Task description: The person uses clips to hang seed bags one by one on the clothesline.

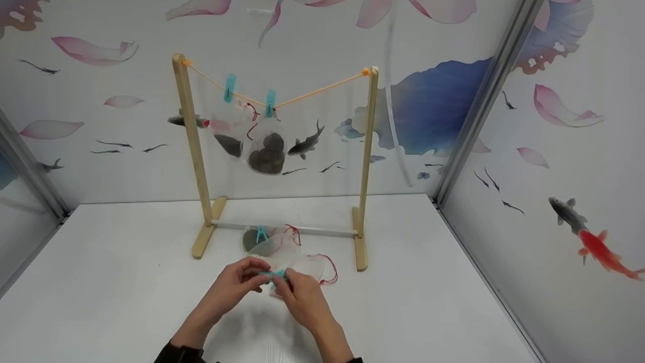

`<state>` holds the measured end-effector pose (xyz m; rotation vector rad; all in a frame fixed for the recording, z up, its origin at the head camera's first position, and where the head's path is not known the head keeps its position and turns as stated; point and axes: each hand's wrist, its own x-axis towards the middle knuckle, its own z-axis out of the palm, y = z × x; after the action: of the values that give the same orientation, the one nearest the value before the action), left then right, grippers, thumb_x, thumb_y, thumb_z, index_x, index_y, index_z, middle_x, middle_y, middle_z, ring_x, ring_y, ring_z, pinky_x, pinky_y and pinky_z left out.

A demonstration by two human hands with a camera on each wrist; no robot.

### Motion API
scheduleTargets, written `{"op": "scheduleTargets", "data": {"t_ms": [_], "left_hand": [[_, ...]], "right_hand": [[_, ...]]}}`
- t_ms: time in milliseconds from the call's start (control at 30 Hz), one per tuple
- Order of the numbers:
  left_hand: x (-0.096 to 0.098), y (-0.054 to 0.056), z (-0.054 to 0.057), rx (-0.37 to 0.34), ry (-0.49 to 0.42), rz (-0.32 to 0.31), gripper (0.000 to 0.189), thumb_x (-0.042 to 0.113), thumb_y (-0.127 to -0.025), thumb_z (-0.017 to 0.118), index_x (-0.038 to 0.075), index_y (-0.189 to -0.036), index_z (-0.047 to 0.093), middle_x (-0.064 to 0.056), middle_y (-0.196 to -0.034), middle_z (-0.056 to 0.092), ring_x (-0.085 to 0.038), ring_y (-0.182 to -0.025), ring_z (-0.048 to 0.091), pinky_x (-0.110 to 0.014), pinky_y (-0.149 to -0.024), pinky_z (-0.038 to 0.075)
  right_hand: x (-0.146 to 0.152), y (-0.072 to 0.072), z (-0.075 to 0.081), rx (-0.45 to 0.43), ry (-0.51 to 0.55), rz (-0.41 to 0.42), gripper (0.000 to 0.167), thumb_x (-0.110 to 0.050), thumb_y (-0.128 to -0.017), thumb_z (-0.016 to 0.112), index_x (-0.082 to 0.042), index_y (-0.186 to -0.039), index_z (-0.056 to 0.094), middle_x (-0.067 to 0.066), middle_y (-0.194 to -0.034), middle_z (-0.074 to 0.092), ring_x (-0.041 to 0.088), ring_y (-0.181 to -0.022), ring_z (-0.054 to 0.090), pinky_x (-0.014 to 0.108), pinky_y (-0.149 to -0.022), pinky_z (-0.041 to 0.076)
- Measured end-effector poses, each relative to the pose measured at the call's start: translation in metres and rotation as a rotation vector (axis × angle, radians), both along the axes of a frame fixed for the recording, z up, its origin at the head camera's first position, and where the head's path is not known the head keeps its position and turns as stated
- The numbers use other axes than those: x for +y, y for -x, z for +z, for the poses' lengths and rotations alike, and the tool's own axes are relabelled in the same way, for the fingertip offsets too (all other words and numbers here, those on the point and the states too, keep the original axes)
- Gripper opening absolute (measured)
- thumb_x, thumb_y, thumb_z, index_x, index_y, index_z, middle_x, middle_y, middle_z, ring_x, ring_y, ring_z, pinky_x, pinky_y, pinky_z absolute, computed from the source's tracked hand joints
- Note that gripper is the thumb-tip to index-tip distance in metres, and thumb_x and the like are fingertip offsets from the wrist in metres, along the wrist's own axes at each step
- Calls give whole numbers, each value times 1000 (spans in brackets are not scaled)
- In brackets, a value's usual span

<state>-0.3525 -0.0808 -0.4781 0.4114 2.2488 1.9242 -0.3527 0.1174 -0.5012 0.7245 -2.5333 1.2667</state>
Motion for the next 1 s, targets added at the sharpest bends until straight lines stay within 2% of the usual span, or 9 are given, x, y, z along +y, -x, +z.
{"op": "scheduleTargets", "data": {"t_ms": [233,333,467,533,600,700,833,933,1000], "left_hand": [[2,0,3,0,-15,1,31,24,-95,69,8,-121,63,-10,-116,71,-16,-100,68,-27,-83,59],[5,-1,1,33,2,8,35,27,-95,68,8,-124,61,-10,-119,71,-18,-103,69,-27,-82,59],[10,-2,-5,93,82,41,42,33,-96,66,10,-131,57,-11,-126,68,-23,-113,67,-34,-88,58],[15,-3,-9,116,151,44,43,35,-98,64,11,-133,55,-10,-130,65,-26,-118,64,-39,-93,57],[22,-5,-14,146,264,19,43,34,-99,62,12,-135,54,-10,-134,62,-27,-123,60,-44,-98,53],[32,-9,-23,191,464,-60,43,27,-100,60,11,-139,52,-9,-139,59,-28,-130,55,-48,-105,48],[39,-13,-31,241,704,-150,46,19,-99,62,13,-143,50,-6,-144,57,-25,-138,49,-45,-112,43],[38,-15,-33,291,816,-147,48,21,-96,66,14,-142,51,-5,-141,59,-23,-133,54,-42,-109,47],[35,-16,-33,319,867,-103,50,26,-95,69,14,-140,54,-7,-134,63,-22,-123,60,-42,-102,51]], "right_hand": [[1,0,0,12,42,10,23,-21,-104,52,-12,-83,54,-12,-70,42,-3,-64,40,14,-57,35],[4,2,-1,39,55,13,22,-20,-104,53,-11,-84,55,-10,-71,45,-3,-65,41,14,-58,36],[13,5,0,68,52,-61,20,-21,-103,55,-10,-86,58,-5,-74,53,-1,-69,46,16,-61,42],[20,6,1,55,61,-129,16,-22,-102,57,-12,-91,62,-6,-78,59,1,-72,50,17,-64,46],[26,8,2,50,65,-197,14,-21,-101,58,-13,-92,65,-6,-79,60,2,-72,52,19,-64,47],[34,10,2,34,62,-269,14,-21,-101,58,-16,-89,65,-9,-75,56,2,-68,49,18,-61,43],[39,13,2,41,51,-301,21,-21,-101,58,-16,-81,59,-9,-68,45,2,-62,43,18,-56,37],[40,14,2,53,51,-304,22,-20,-101,59,-16,-79,58,-10,-67,42,1,-60,41,18,-55,35],[40,14,2,63,50,-302,21,-19,-100,59,-15,-79,58,-10,-67,42,1,-61,41,18,-55,36]]}}
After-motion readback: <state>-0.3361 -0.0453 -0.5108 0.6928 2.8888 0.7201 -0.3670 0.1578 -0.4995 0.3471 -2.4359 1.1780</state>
